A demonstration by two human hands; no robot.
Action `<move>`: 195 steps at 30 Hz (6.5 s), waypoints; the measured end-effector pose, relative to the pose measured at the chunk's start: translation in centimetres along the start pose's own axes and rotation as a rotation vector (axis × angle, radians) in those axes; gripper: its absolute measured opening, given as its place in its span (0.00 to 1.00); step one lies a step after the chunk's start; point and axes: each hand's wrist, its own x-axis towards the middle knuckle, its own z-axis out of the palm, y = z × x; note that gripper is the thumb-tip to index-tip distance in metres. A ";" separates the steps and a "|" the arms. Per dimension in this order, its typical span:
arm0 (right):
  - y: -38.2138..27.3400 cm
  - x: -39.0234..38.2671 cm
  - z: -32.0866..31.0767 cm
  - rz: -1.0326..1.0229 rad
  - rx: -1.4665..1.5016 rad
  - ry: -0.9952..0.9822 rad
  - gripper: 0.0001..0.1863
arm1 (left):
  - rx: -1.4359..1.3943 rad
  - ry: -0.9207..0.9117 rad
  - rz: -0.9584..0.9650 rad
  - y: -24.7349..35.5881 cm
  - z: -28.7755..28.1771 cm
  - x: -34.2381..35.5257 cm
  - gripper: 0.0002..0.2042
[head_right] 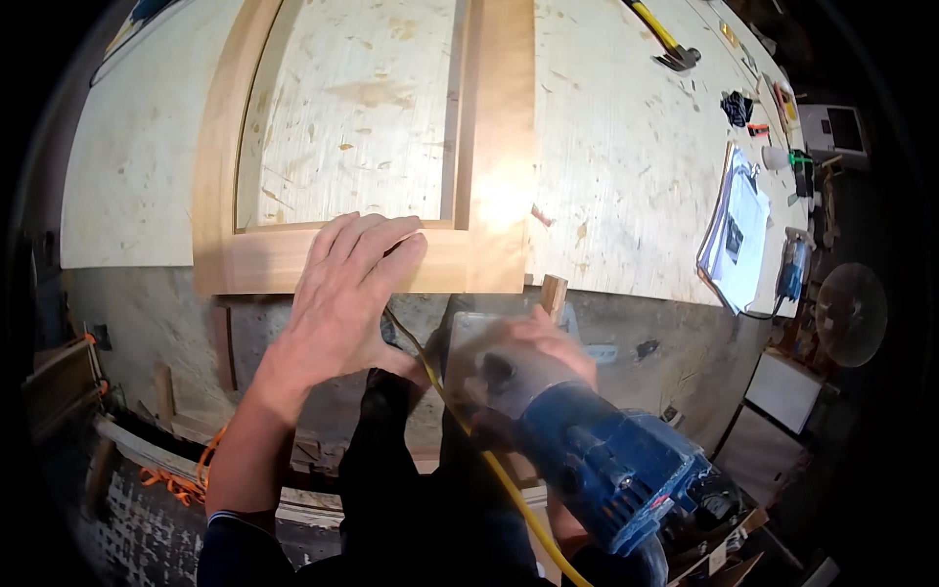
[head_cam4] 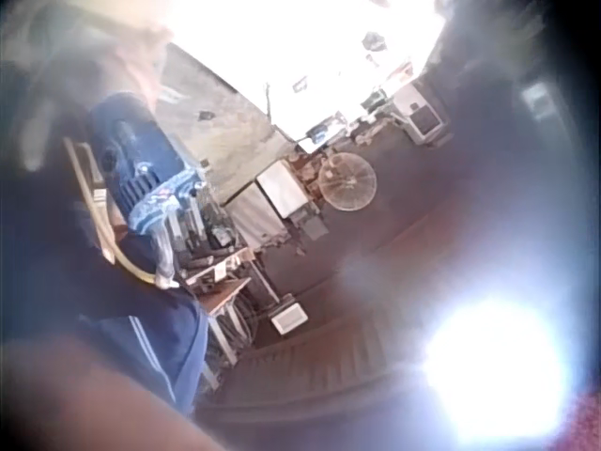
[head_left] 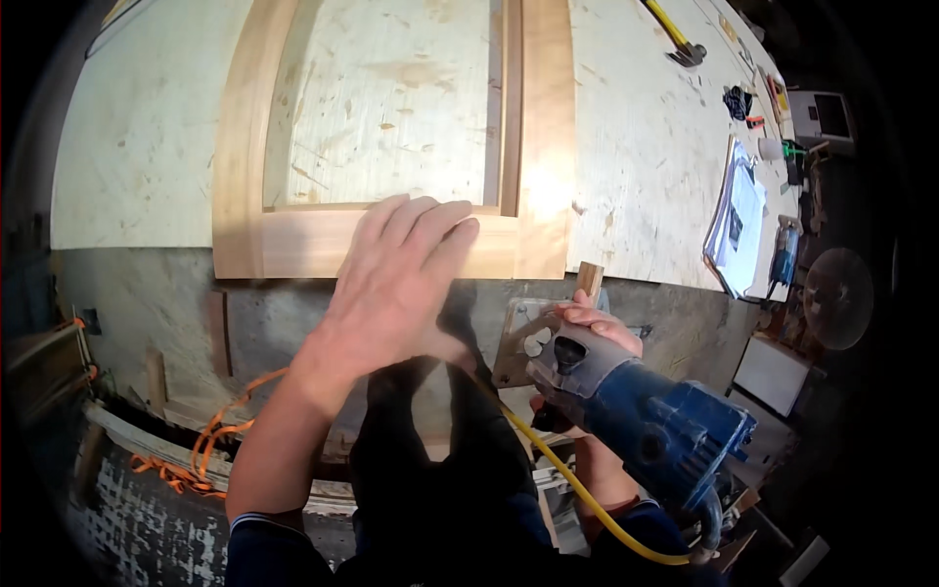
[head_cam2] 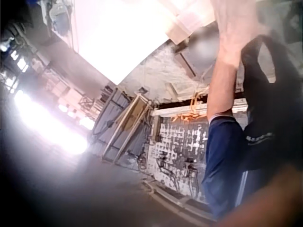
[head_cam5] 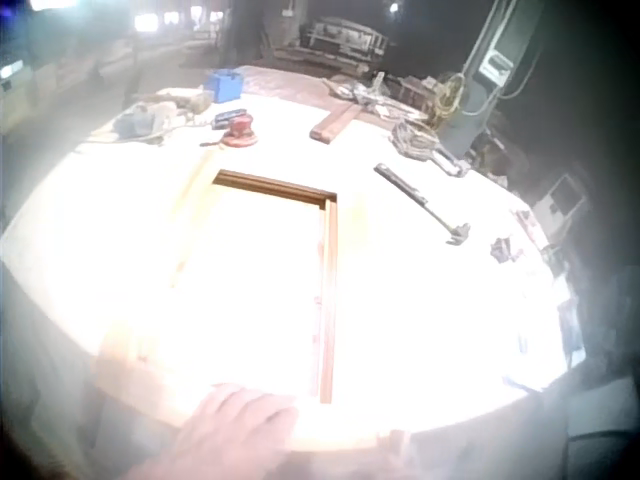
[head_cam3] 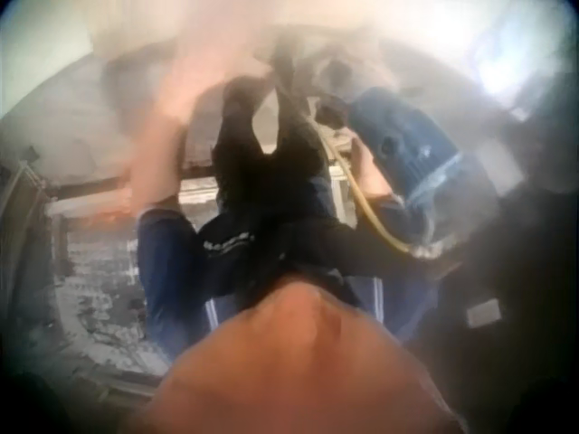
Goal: The person uses a hand router to shape the inner edges of a rectangular wooden frame on a workbench.
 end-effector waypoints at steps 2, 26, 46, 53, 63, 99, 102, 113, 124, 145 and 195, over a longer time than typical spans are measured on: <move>0.7 -0.3 -0.6 -0.030 -0.087 -0.094 0.50 | 0.041 -0.015 -0.019 0.0 0.2 -0.2 0.57; 3.4 3.0 1.4 -0.082 0.168 0.063 0.41 | 0.090 0.040 -0.044 0.6 0.3 0.1 0.53; 3.2 5.3 3.7 -0.149 0.050 -0.033 0.49 | 0.218 0.281 0.027 -1.8 2.9 -0.6 0.17; 3.7 5.3 2.6 -0.105 0.063 -0.065 0.47 | 0.168 0.170 0.049 -1.7 2.1 -0.7 0.24; 4.4 6.0 2.3 -0.156 0.057 -0.111 0.51 | 0.146 0.167 0.084 -1.9 1.9 -1.1 0.34; 5.8 9.4 2.0 -0.153 0.153 -0.096 0.40 | 0.077 0.238 -0.080 -0.7 1.7 0.2 0.47; 5.8 9.4 1.9 -0.133 0.118 -0.099 0.39 | 0.061 0.250 -0.072 -0.7 1.7 0.3 0.47; 4.8 11.4 1.2 -0.170 -0.057 -0.191 0.42 | 0.020 0.259 -0.095 -1.0 2.4 -0.3 0.43; 5.0 11.7 3.1 -0.109 0.092 0.094 0.14 | 0.097 0.332 -0.129 -0.8 3.0 -0.2 0.36; 4.7 10.6 3.7 -0.073 -0.052 0.128 0.48 | 0.145 0.522 -0.075 -1.3 5.2 0.0 0.31; 4.7 11.1 4.0 -0.021 0.024 0.132 0.48 | 0.156 0.413 -0.099 -1.4 4.3 -0.1 0.15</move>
